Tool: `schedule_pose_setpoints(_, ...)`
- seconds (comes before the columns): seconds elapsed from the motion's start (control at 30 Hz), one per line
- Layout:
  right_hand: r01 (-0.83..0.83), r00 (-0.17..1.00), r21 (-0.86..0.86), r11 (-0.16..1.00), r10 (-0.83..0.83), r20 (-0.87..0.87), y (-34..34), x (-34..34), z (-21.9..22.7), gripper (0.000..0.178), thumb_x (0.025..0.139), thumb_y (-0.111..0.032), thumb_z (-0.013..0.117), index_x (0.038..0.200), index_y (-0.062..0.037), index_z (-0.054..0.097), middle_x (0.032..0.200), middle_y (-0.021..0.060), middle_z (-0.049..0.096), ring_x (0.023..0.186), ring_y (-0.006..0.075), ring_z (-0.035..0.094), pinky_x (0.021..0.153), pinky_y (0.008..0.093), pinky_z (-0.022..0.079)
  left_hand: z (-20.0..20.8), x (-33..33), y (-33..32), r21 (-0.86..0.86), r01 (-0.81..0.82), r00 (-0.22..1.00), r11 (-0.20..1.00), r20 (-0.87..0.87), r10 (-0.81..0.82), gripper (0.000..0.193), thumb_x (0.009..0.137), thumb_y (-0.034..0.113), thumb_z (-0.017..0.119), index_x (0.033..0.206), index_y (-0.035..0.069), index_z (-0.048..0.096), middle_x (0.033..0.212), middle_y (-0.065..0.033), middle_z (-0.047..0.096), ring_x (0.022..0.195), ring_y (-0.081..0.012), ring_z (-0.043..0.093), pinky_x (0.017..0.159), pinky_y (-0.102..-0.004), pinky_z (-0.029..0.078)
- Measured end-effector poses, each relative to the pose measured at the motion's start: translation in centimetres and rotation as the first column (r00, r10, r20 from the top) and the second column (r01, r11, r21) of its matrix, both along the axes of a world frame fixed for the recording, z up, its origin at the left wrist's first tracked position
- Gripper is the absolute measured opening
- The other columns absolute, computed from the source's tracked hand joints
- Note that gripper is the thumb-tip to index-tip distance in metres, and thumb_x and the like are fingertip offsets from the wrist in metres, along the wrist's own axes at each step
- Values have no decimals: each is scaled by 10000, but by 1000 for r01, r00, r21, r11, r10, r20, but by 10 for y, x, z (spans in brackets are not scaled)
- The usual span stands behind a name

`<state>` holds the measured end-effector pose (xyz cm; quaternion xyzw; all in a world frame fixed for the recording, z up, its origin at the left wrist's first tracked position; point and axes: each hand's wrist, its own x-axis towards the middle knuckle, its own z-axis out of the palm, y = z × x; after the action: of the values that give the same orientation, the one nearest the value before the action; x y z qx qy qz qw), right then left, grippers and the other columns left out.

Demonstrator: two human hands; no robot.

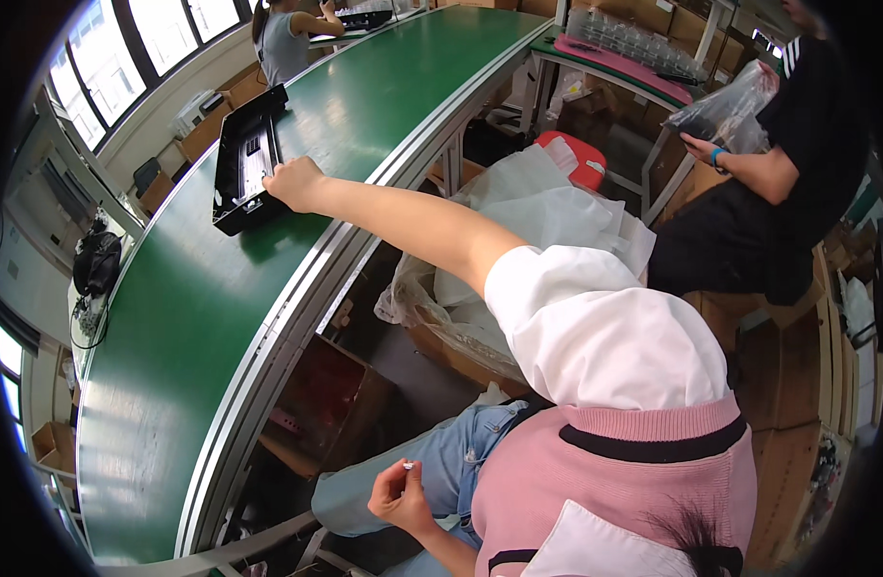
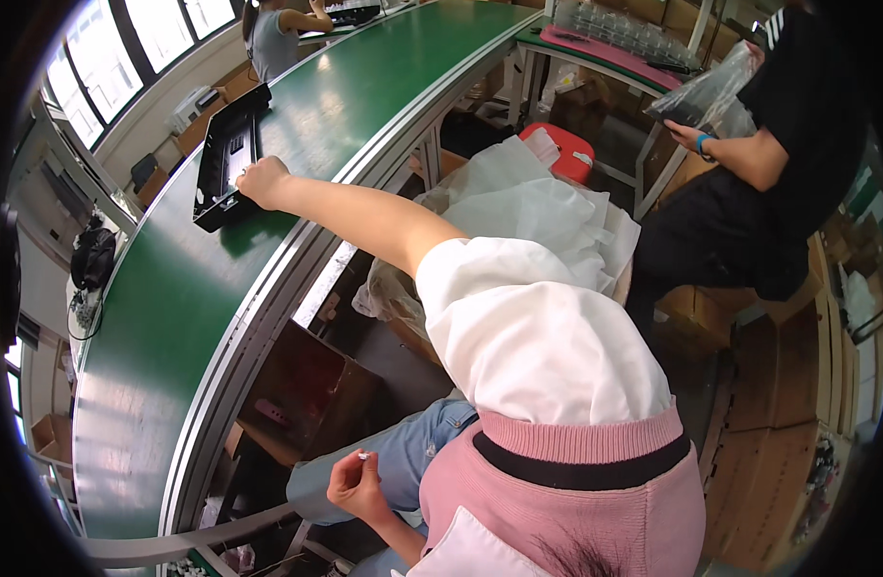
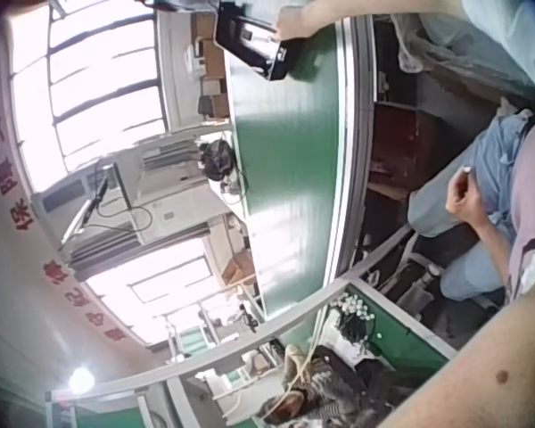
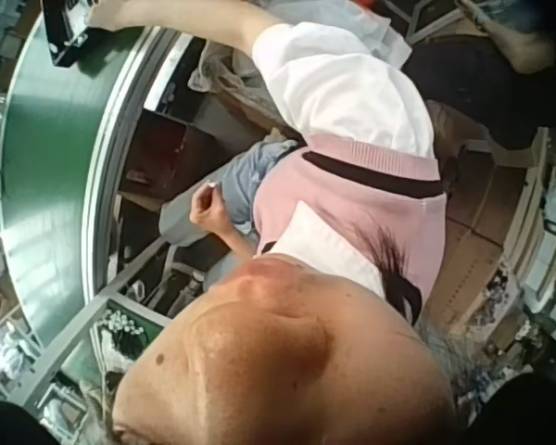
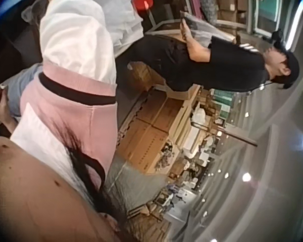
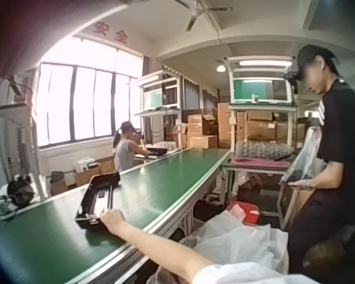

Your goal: Assembling electronic components by inserting a circuit board into a plastic housing and connecting wiring harnesses.

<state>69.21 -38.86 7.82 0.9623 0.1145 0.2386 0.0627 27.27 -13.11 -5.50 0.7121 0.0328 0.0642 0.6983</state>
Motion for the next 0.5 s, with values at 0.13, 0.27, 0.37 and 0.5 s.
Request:
schedule_pose_setpoints(0.13, -172, 985, -82, 982, 173, 14, 42, -13, 33, 121, 776, -145, 646, 863, -150, 730, 889, 84, 728, 871, 277, 721, 663, 388, 553, 0, -5, 8, -12, -29, 999, 1000, -16, 29, 147, 757, -52, 802, 862, -16, 706, 718, -33, 678, 590, -50, 576, 522, -184, 444)
schedule_pose_setpoints(0.27, -367, 919, -169, 915, 385, 88, 106, -59, 62, 70, 743, -142, 660, 734, -160, 727, 830, 68, 731, 822, 272, 725, 621, 380, 541, -1, -10, 12, -32, -73, 997, 997, -26, 72, 157, 753, -54, 803, 864, -16, 699, 718, -38, 679, 578, -55, 578, 506, -189, 446)
schedule_pose_setpoints(0.37, -403, 905, -174, 899, 419, 70, 141, -70, 59, 60, 730, -142, 665, 720, -148, 724, 809, 67, 728, 799, 274, 724, 613, 376, 537, -2, -15, 12, -41, -95, 995, 995, -28, 94, 155, 761, -52, 796, 871, -13, 693, 729, -46, 681, 575, -62, 580, 494, -191, 444)
schedule_pose_setpoints(0.5, -430, 898, -85, 899, 435, 57, 174, -71, 46, 61, 716, -140, 670, 734, -132, 728, 796, 69, 725, 784, 278, 721, 612, 376, 536, -7, -25, 7, -61, -121, 993, 991, -24, 120, 146, 779, -49, 777, 885, -9, 685, 748, -58, 684, 572, -70, 578, 476, -192, 437)
